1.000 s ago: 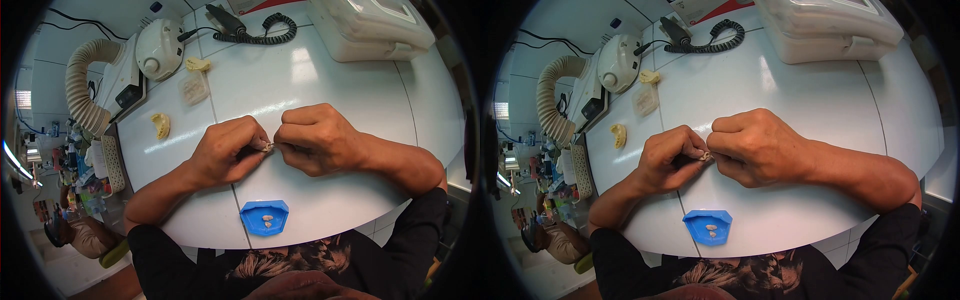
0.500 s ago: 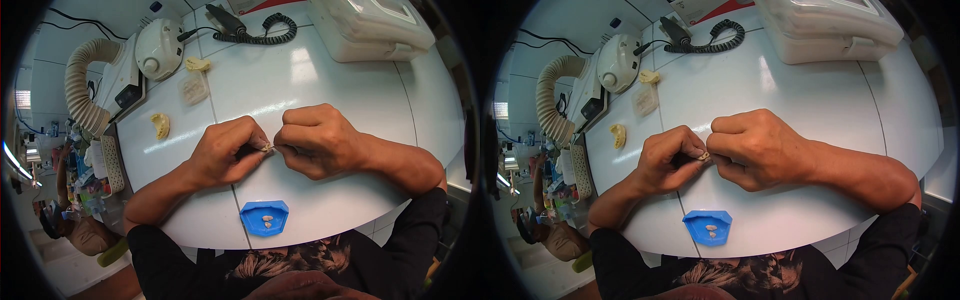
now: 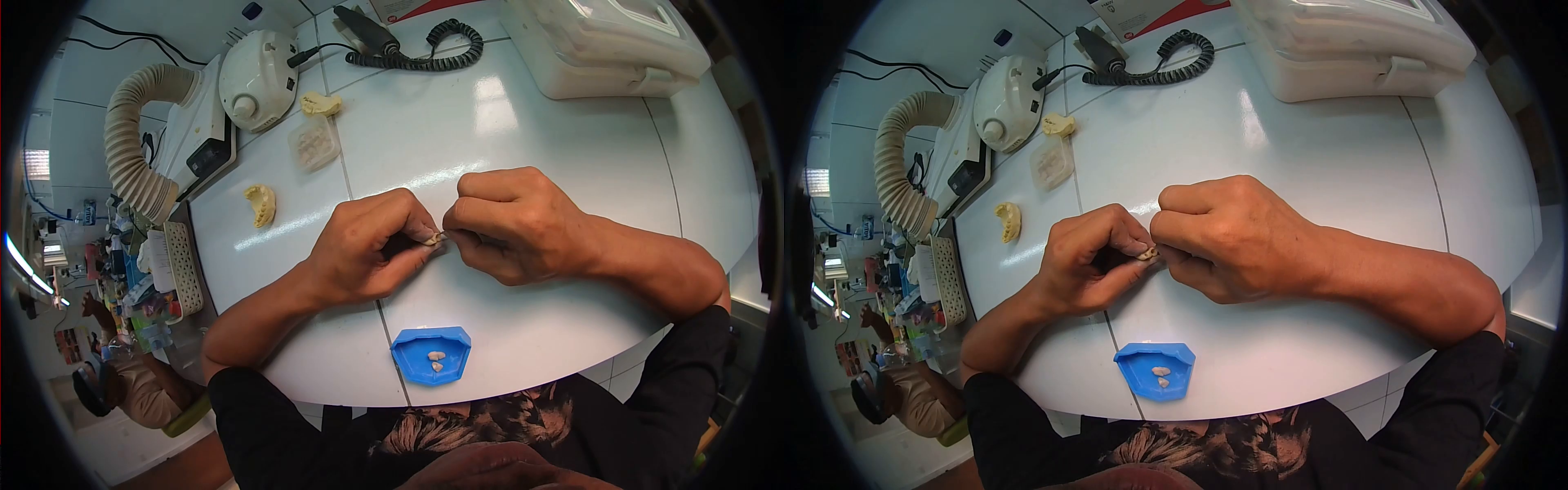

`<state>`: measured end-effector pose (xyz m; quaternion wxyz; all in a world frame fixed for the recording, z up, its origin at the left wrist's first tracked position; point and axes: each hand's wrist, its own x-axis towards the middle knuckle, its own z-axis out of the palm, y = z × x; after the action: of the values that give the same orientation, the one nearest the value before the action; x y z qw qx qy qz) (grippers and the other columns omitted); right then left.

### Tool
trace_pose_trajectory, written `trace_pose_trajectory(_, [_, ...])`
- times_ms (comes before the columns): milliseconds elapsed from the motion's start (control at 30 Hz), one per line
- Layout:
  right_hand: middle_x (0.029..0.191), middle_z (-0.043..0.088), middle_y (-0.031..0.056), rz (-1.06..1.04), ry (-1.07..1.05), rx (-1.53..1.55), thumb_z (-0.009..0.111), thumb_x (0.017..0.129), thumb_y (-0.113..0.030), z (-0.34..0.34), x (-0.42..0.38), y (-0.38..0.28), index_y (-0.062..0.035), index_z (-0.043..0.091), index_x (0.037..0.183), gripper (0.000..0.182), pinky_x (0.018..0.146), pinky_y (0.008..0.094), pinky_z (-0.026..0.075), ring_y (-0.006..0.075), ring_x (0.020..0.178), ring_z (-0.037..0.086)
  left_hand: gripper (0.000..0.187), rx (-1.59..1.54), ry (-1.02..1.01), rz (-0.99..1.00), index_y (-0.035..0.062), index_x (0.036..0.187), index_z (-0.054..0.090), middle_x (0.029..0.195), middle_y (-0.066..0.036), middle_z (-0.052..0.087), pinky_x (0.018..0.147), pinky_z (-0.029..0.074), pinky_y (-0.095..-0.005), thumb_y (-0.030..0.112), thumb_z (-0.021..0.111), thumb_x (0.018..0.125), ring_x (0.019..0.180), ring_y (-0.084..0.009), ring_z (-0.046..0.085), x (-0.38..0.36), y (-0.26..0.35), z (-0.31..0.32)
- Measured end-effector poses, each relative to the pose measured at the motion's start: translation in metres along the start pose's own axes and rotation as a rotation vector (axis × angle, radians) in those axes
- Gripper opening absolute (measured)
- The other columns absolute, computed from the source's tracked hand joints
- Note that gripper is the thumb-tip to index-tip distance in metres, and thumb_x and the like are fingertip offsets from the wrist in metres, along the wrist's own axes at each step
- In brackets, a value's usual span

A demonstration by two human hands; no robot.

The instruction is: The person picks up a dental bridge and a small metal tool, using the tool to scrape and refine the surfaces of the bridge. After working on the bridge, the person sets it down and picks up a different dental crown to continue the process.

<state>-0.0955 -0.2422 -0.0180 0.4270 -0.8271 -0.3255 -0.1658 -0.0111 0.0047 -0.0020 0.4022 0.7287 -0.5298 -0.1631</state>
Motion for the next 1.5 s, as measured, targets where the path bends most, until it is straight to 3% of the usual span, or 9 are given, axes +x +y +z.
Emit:
trace_pose_trajectory(467, [0.077, 0.056, 0.0082, 0.018, -0.021, 0.022, 0.079, 0.081, 0.008, 0.0009, -0.0003, -0.0005, -0.0006, 0.069, 0.09, 0.016, 0.052, 0.0405, 0.046, 0.0263, 0.06, 0.058, 0.025, 0.015, 0.004, 0.03, -0.001, 0.092, 0.065, 0.097, -0.014, 0.075, 0.071, 0.059, -0.0317, -0.007, 0.085, 0.077, 0.083, -0.0228, 0.076, 0.0, -0.0014, 0.0008])
trace_pose_trajectory(567, [0.079, 0.06, 0.0094, 0.002, -0.03, -0.028, 0.078, 0.083, 0.001, -0.0021, 0.0007, -0.0023, -0.0009, 0.064, 0.085, 0.014, 0.055, 0.0407, 0.053, 0.0284, 0.061, 0.064, 0.025, 0.024, -0.006, 0.029, -0.0009, 0.092, 0.065, 0.097, -0.014, 0.075, 0.071, 0.059, -0.0318, -0.007, 0.085, 0.077, 0.083, -0.023, 0.076, 0.0001, -0.0017, 0.0011])
trace_pose_trajectory(1167, [0.076, 0.06, 0.01, 0.005, -0.079, 0.013, 0.079, 0.077, -0.001, -0.0018, -0.0002, -0.0013, -0.002, 0.061, 0.079, 0.018, 0.055, 0.0424, 0.052, 0.0311, 0.06, 0.064, 0.029, 0.046, -0.022, 0.044, 0.0003, 0.088, 0.061, 0.092, -0.014, 0.073, 0.068, 0.058, -0.0325, -0.008, 0.086, 0.076, 0.081, -0.0245, 0.075, 0.0006, 0.0015, 0.0012])
trace_pose_trajectory(1267, [0.073, 0.056, 0.008, -0.028, -0.069, 0.029, 0.078, 0.074, 0.008, -0.0037, 0.0002, -0.0021, -0.0024, 0.063, 0.078, 0.019, 0.052, 0.0414, 0.047, 0.028, 0.057, 0.06, 0.03, 0.031, -0.009, 0.06, 0.0008, 0.088, 0.06, 0.092, -0.014, 0.073, 0.068, 0.058, -0.0327, -0.008, 0.086, 0.076, 0.08, -0.0245, 0.075, 0.0017, 0.0008, 0.003])
trace_pose_trajectory(1500, [0.074, 0.057, 0.0084, -0.022, -0.077, 0.038, 0.078, 0.073, 0.007, -0.0032, -0.0007, -0.0014, -0.0031, 0.062, 0.078, 0.019, 0.052, 0.0419, 0.048, 0.0285, 0.058, 0.061, 0.032, 0.035, -0.004, 0.064, 0.0022, 0.086, 0.057, 0.092, -0.014, 0.072, 0.066, 0.058, -0.0324, -0.007, 0.086, 0.076, 0.08, -0.0245, 0.075, 0.0011, 0.0002, 0.0039])
